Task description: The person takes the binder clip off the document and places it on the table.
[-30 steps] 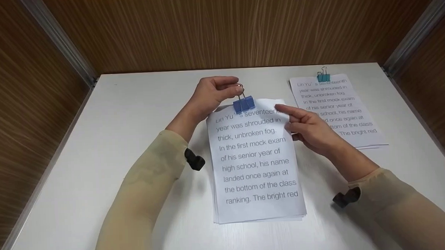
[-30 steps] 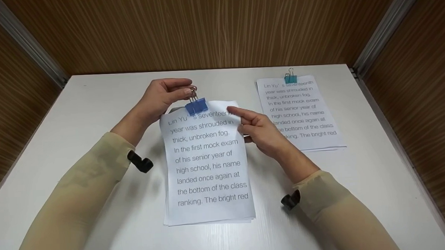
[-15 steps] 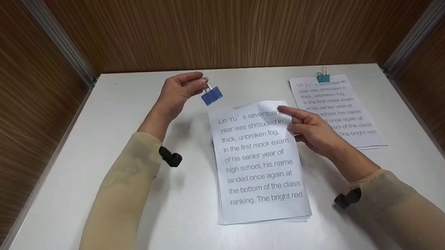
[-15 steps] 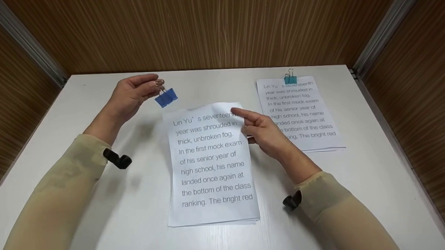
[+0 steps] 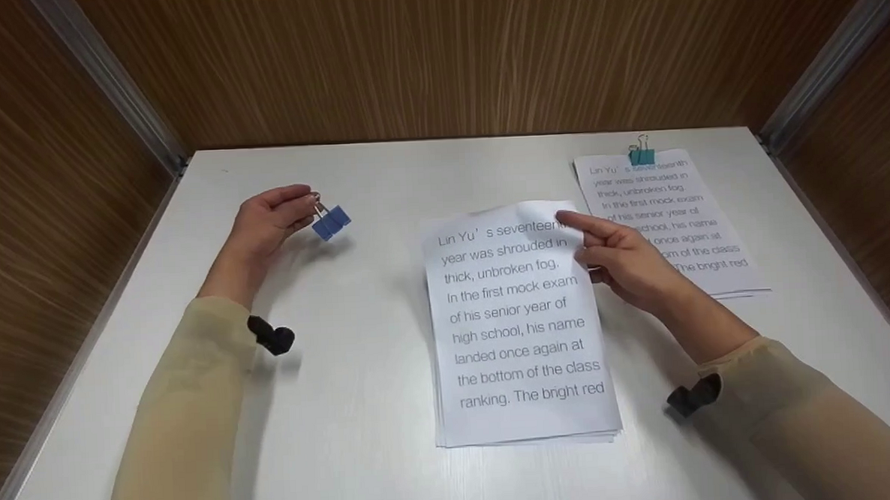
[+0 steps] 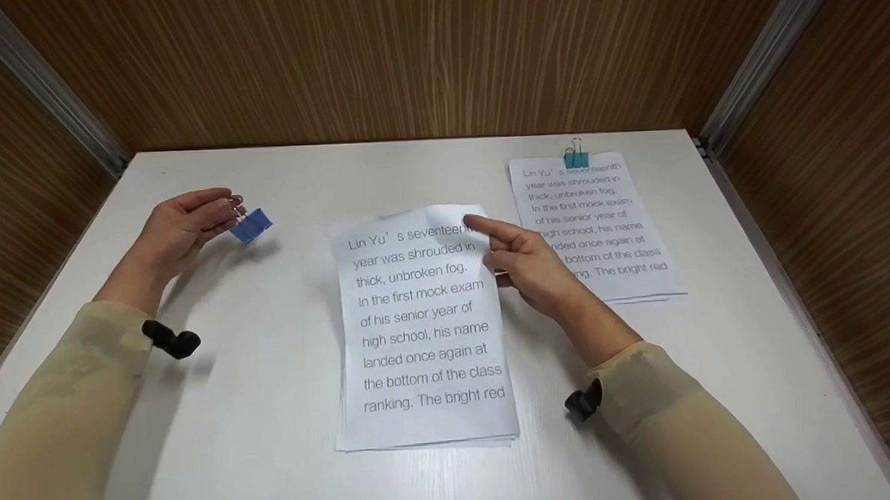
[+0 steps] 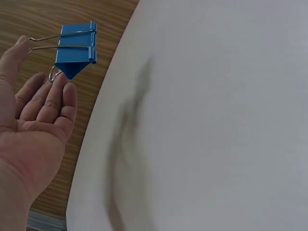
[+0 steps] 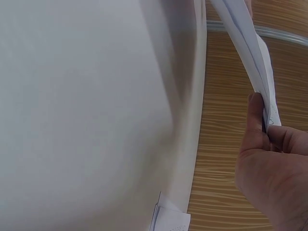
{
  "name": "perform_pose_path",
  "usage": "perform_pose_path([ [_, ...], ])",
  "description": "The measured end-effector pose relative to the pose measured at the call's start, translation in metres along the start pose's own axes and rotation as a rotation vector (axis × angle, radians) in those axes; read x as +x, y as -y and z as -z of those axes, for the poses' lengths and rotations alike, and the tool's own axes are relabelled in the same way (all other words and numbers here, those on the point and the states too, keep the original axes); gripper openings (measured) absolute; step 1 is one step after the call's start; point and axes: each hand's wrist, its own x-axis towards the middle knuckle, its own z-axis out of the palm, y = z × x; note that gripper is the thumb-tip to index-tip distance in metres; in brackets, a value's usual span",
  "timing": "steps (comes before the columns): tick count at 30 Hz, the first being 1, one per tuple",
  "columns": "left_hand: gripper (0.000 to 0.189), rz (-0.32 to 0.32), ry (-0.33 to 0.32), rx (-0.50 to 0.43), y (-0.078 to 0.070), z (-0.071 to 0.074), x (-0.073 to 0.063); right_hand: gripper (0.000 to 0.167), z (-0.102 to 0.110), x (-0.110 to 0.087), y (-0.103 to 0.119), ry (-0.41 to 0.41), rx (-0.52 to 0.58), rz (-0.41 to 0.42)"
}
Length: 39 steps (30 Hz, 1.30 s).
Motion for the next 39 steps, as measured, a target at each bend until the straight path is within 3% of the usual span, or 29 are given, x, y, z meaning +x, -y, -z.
perform_pose_path([
  [6,0.058,0.028,-0.016,0.01,0.012,0.025,-0.005,0.063,0.0,0.0,0.0,-0.013,0.004,-0.013],
  [12,0.06,0.053,-0.031,0.009,0.022,0.038,-0.007,0.064,0.0,0.001,-0.001,-0.012,0.006,-0.014],
  [19,0.064,0.092,-0.016,-0.015,0.025,0.043,-0.009,0.064,-0.002,0.001,-0.002,-0.022,0.001,-0.009],
  [39,0.059,0.157,-0.032,0.137,0.021,0.045,-0.013,0.064,-0.001,0.002,-0.001,-0.017,0.011,-0.033],
])
